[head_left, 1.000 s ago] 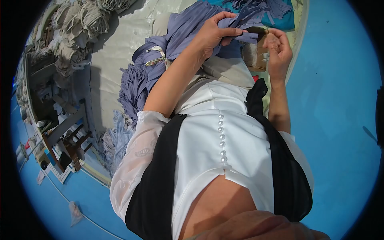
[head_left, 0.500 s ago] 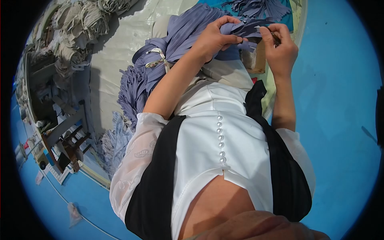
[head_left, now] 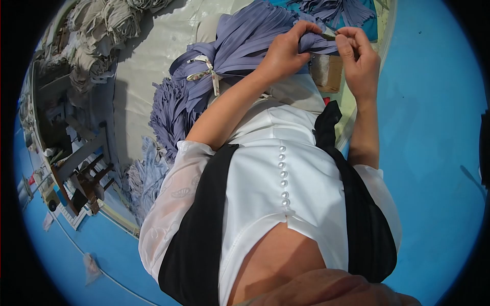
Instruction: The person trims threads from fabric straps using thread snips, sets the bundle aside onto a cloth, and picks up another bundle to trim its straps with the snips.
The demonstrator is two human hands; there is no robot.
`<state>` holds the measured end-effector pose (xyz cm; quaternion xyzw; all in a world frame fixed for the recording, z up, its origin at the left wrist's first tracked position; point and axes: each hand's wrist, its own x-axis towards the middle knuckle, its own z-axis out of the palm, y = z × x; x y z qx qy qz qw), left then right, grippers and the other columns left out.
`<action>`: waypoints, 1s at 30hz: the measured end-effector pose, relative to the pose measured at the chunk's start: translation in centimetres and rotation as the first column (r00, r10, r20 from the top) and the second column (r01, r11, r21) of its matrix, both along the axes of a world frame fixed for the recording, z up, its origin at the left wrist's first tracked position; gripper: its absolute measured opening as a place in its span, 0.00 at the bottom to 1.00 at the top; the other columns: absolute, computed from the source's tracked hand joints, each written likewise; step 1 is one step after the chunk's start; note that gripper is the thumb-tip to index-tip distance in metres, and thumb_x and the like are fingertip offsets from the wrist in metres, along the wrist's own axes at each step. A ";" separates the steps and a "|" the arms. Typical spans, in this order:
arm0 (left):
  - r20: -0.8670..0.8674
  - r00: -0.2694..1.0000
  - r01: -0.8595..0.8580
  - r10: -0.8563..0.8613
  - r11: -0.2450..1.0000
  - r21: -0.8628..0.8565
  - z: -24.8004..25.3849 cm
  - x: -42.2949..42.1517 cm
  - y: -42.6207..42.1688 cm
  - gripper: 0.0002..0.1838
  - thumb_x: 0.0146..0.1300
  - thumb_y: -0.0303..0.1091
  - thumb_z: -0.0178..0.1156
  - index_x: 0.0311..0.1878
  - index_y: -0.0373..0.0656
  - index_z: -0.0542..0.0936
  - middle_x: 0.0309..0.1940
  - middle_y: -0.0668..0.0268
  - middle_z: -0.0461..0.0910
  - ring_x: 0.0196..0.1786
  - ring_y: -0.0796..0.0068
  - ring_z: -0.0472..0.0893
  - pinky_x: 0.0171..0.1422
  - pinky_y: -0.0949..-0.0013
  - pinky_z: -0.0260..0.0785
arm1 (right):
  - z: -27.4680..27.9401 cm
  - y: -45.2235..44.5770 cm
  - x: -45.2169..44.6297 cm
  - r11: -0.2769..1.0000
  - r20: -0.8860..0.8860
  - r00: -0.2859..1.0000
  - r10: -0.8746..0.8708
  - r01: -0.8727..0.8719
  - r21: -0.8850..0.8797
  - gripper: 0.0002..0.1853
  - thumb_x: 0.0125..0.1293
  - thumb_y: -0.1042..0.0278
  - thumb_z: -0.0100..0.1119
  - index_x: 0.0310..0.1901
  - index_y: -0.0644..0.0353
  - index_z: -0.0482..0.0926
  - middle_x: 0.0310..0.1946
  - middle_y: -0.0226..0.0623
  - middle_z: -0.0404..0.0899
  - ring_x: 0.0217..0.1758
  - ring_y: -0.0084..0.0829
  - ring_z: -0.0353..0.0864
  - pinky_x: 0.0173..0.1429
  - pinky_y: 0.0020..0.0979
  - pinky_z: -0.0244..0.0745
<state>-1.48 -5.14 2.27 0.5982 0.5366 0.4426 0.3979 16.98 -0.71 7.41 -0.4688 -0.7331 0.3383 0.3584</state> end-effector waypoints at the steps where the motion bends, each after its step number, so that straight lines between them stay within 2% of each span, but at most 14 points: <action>1: -0.024 1.000 -0.004 0.004 1.000 0.024 0.0 0.0 0.0 0.30 0.51 0.18 0.64 0.61 0.43 0.74 0.52 0.59 0.83 0.59 0.62 0.83 0.62 0.66 0.72 | 0.1 -0.3 -0.1 1.000 0.014 1.000 -0.003 0.003 0.003 0.14 0.68 0.56 0.68 0.42 0.60 0.82 0.22 0.29 0.80 0.24 0.17 0.75 0.30 0.25 0.68; 3: -0.070 0.997 -0.011 0.016 0.997 0.071 -0.2 0.0 -0.2 0.32 0.51 0.18 0.63 0.62 0.44 0.72 0.53 0.58 0.83 0.59 0.57 0.83 0.61 0.65 0.73 | 0.1 -1.0 -0.3 1.000 0.044 0.999 -0.008 0.008 0.010 0.14 0.69 0.55 0.66 0.40 0.59 0.81 0.21 0.30 0.79 0.23 0.21 0.77 0.30 0.27 0.69; 6: -0.079 0.997 -0.010 0.014 0.999 0.048 0.0 0.1 -0.4 0.32 0.51 0.17 0.64 0.63 0.45 0.71 0.53 0.56 0.83 0.57 0.51 0.83 0.58 0.63 0.75 | -0.5 -1.6 -0.1 0.999 0.167 0.986 0.002 -0.009 0.044 0.14 0.69 0.53 0.65 0.39 0.56 0.80 0.21 0.32 0.80 0.22 0.31 0.80 0.29 0.32 0.71; 9: -0.121 0.992 -0.022 0.031 0.997 0.076 -0.3 0.2 -0.5 0.32 0.51 0.17 0.64 0.62 0.45 0.71 0.53 0.56 0.83 0.55 0.49 0.84 0.56 0.61 0.77 | -0.4 -1.7 -0.3 0.996 0.324 0.946 -0.032 0.003 0.091 0.14 0.68 0.52 0.65 0.39 0.54 0.77 0.21 0.32 0.80 0.24 0.38 0.81 0.29 0.36 0.71; 15: -0.144 0.989 -0.018 0.032 0.995 0.099 -0.4 0.5 -0.6 0.33 0.51 0.17 0.64 0.62 0.45 0.71 0.52 0.57 0.83 0.54 0.49 0.84 0.55 0.60 0.77 | -0.9 -1.5 -0.6 0.997 0.267 0.964 -0.004 -0.016 0.072 0.14 0.68 0.53 0.66 0.38 0.54 0.76 0.19 0.31 0.79 0.22 0.38 0.80 0.29 0.35 0.71; 18: -0.124 0.992 -0.006 0.013 0.998 0.059 -0.1 0.3 -0.7 0.32 0.51 0.16 0.64 0.62 0.45 0.71 0.53 0.57 0.83 0.55 0.49 0.84 0.56 0.61 0.76 | -1.0 -1.7 -0.3 0.999 0.249 0.968 -0.012 -0.001 0.049 0.13 0.70 0.55 0.65 0.40 0.56 0.77 0.19 0.27 0.77 0.21 0.29 0.76 0.29 0.30 0.68; 21: -0.102 0.995 0.012 -0.006 0.998 0.060 -0.2 0.2 -0.6 0.32 0.52 0.16 0.64 0.62 0.45 0.71 0.55 0.56 0.82 0.59 0.50 0.82 0.60 0.61 0.75 | -2.8 -0.6 1.3 0.996 -0.139 0.989 -0.038 0.027 -0.080 0.11 0.72 0.59 0.64 0.43 0.59 0.79 0.22 0.21 0.75 0.25 0.18 0.72 0.31 0.24 0.66; 24: -0.053 0.998 0.020 -0.017 0.998 0.061 0.1 0.1 -0.6 0.32 0.53 0.16 0.64 0.63 0.43 0.71 0.58 0.55 0.80 0.63 0.52 0.80 0.66 0.63 0.71 | -1.8 0.4 3.0 0.925 -0.501 0.858 -0.114 -0.092 -0.368 0.09 0.72 0.65 0.65 0.45 0.62 0.81 0.29 0.21 0.75 0.32 0.13 0.70 0.33 0.20 0.64; 27: 0.008 0.998 0.054 -0.055 0.995 0.084 -0.1 0.0 -0.4 0.32 0.55 0.19 0.68 0.65 0.43 0.71 0.58 0.57 0.80 0.64 0.58 0.79 0.68 0.64 0.69 | -0.6 -0.6 2.0 0.956 -0.335 0.939 -0.075 -0.027 -0.291 0.06 0.68 0.71 0.68 0.43 0.63 0.83 0.32 0.23 0.77 0.32 0.11 0.70 0.34 0.17 0.62; 30: 0.109 0.991 0.066 -0.077 0.993 0.099 0.4 0.1 -0.3 0.32 0.56 0.25 0.72 0.65 0.42 0.73 0.60 0.60 0.79 0.65 0.63 0.77 0.71 0.64 0.66 | -2.2 -0.9 2.0 0.971 -0.338 0.941 -0.035 -0.047 -0.232 0.07 0.66 0.74 0.70 0.42 0.64 0.83 0.33 0.24 0.79 0.33 0.10 0.71 0.37 0.15 0.64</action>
